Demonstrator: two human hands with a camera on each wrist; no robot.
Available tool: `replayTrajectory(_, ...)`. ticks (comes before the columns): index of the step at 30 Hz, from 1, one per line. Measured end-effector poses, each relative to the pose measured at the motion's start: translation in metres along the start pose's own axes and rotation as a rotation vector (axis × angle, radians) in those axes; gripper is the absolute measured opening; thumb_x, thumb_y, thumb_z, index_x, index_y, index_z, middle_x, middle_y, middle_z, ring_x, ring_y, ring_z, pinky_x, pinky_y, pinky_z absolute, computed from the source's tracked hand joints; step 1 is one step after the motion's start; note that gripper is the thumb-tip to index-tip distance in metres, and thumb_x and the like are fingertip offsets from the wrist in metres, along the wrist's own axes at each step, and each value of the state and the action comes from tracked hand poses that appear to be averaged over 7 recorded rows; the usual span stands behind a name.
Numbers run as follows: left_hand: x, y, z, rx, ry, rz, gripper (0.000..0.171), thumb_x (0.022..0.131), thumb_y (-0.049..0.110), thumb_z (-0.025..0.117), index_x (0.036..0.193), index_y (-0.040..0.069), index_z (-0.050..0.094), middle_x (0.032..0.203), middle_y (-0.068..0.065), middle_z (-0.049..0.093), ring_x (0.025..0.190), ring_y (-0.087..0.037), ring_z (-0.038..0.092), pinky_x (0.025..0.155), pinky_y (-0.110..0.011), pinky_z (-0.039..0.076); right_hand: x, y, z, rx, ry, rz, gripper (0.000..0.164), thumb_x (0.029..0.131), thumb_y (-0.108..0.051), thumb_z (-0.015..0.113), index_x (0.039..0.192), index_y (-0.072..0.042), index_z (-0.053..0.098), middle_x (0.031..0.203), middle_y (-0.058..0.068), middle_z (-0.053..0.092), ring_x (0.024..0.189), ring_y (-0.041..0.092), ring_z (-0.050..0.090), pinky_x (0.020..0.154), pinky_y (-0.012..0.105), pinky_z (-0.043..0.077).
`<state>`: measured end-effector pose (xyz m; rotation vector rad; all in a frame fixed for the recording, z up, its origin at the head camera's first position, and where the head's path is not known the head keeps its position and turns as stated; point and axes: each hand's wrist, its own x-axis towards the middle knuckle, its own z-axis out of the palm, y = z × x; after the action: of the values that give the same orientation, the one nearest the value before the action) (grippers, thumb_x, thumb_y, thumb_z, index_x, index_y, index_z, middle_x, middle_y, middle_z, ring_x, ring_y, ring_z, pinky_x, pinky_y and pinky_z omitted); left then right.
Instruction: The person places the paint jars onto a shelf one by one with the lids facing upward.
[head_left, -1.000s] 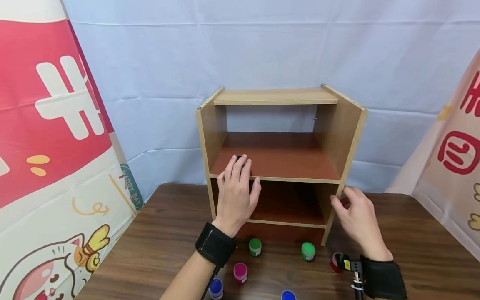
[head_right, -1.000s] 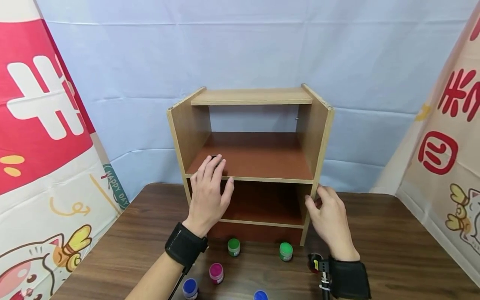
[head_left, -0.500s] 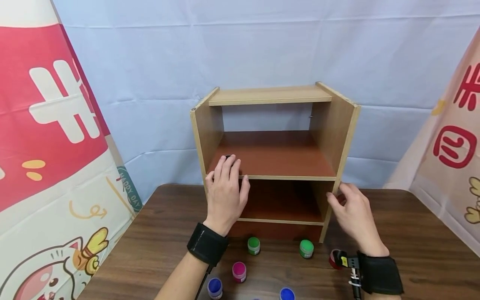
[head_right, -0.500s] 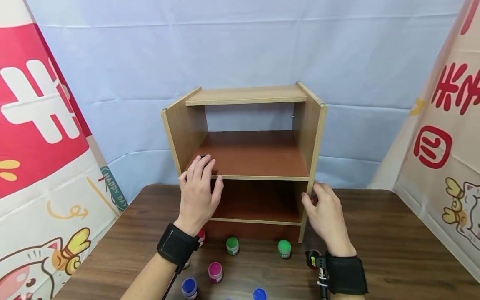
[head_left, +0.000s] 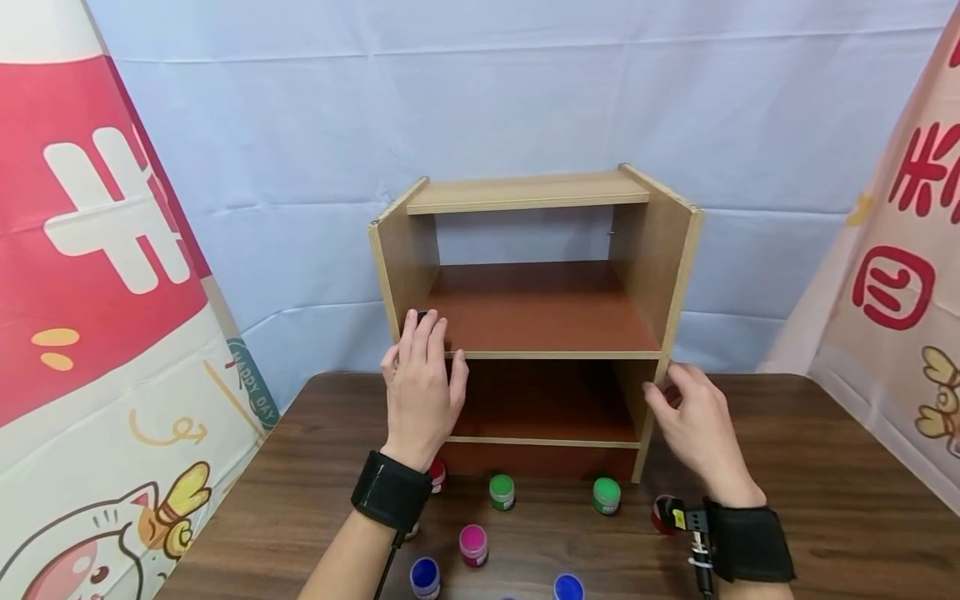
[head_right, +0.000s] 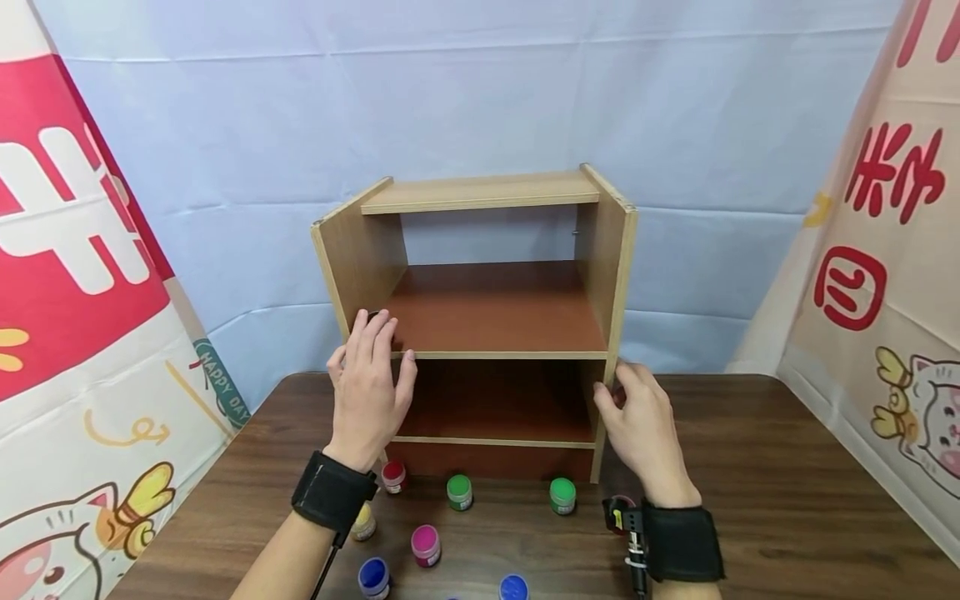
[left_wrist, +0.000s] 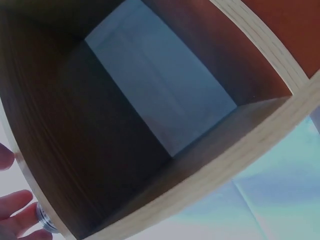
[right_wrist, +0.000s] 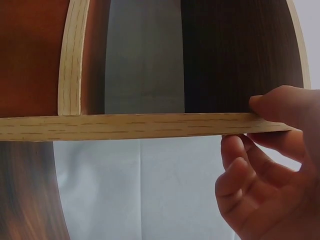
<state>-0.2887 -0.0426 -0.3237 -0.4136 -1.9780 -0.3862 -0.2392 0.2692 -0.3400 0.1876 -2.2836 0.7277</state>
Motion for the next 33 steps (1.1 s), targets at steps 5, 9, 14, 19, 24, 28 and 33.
replayTrajectory(5, 0.0001, -0.0044, -0.0023, -0.015, -0.003, -0.023, 0.046, 0.094, 0.024, 0.055, 0.134, 0.001, 0.050, 0.138, -0.015, 0.052, 0.140, -0.033, 0.037, 0.099, -0.049, 0.028, 0.0012, -0.0011, -0.0001, 0.002, -0.002, 0.001, 0.019, 0.090, -0.009, 0.062, 0.105, 0.002, 0.064, 0.086, 0.016, 0.056, 0.070, 0.025, 0.052, 0.055, 0.026, 0.037)
replayTrajectory(9, 0.0004, -0.0062, -0.0039, -0.021, -0.013, -0.030, 0.045, 0.095, 0.024, 0.054, 0.134, 0.002, 0.049, 0.140, -0.014, 0.051, 0.140, -0.033, 0.036, 0.099, -0.049, 0.028, 0.0023, -0.0020, -0.0006, 0.005, -0.001, -0.002, 0.021, 0.090, -0.009, 0.062, 0.107, 0.002, 0.064, 0.086, 0.015, 0.056, 0.070, 0.024, 0.052, 0.054, 0.026, 0.036)
replayTrajectory(14, 0.0004, -0.0066, -0.0039, -0.035, -0.015, -0.027, 0.044, 0.095, 0.024, 0.054, 0.132, 0.001, 0.051, 0.140, -0.014, 0.051, 0.140, -0.033, 0.038, 0.099, -0.050, 0.028, 0.0020, -0.0020, -0.0008, 0.006, -0.001, -0.001, 0.020, 0.090, -0.009, 0.062, 0.106, 0.003, 0.064, 0.085, 0.015, 0.055, 0.070, 0.025, 0.052, 0.054, 0.026, 0.036)
replayTrajectory(19, 0.0005, -0.0061, -0.0039, -0.047, -0.029, -0.032, 0.044, 0.095, 0.024, 0.054, 0.132, 0.002, 0.050, 0.140, -0.014, 0.051, 0.141, -0.032, 0.036, 0.100, -0.050, 0.028, 0.0015, -0.0012, -0.0017, 0.008, -0.005, 0.006, 0.020, 0.090, -0.009, 0.062, 0.106, 0.003, 0.064, 0.087, 0.015, 0.056, 0.070, 0.025, 0.053, 0.055, 0.026, 0.037)
replayTrajectory(24, 0.0002, -0.0057, -0.0032, -0.048, -0.030, -0.031, 0.043, 0.094, 0.023, 0.054, 0.132, 0.002, 0.051, 0.140, -0.014, 0.051, 0.141, -0.032, 0.037, 0.100, -0.050, 0.028, 0.0007, 0.0000, -0.0017, 0.005, -0.007, 0.008, 0.021, 0.090, -0.009, 0.062, 0.107, 0.003, 0.064, 0.087, 0.016, 0.056, 0.070, 0.025, 0.053, 0.055, 0.027, 0.037)
replayTrajectory(28, -0.0003, -0.0057, -0.0035, -0.049, -0.027, -0.026, 0.044, 0.094, 0.022, 0.055, 0.133, 0.001, 0.050, 0.140, -0.015, 0.050, 0.141, -0.033, 0.037, 0.099, -0.053, 0.030, 0.0004, 0.0005, -0.0012, 0.005, -0.006, 0.008, 0.021, 0.090, -0.009, 0.062, 0.107, 0.003, 0.064, 0.087, 0.016, 0.056, 0.071, 0.026, 0.053, 0.055, 0.027, 0.037)
replayTrajectory(33, -0.0002, -0.0074, -0.0045, -0.064, -0.043, -0.012, 0.047, 0.093, 0.023, 0.056, 0.135, 0.002, 0.048, 0.145, -0.015, 0.047, 0.142, -0.034, 0.034, 0.098, -0.055, 0.029, 0.0012, 0.0011, -0.0015, 0.011, -0.004, 0.004, 0.019, 0.090, -0.009, 0.062, 0.104, 0.003, 0.064, 0.087, 0.016, 0.056, 0.071, 0.026, 0.053, 0.055, 0.027, 0.038)
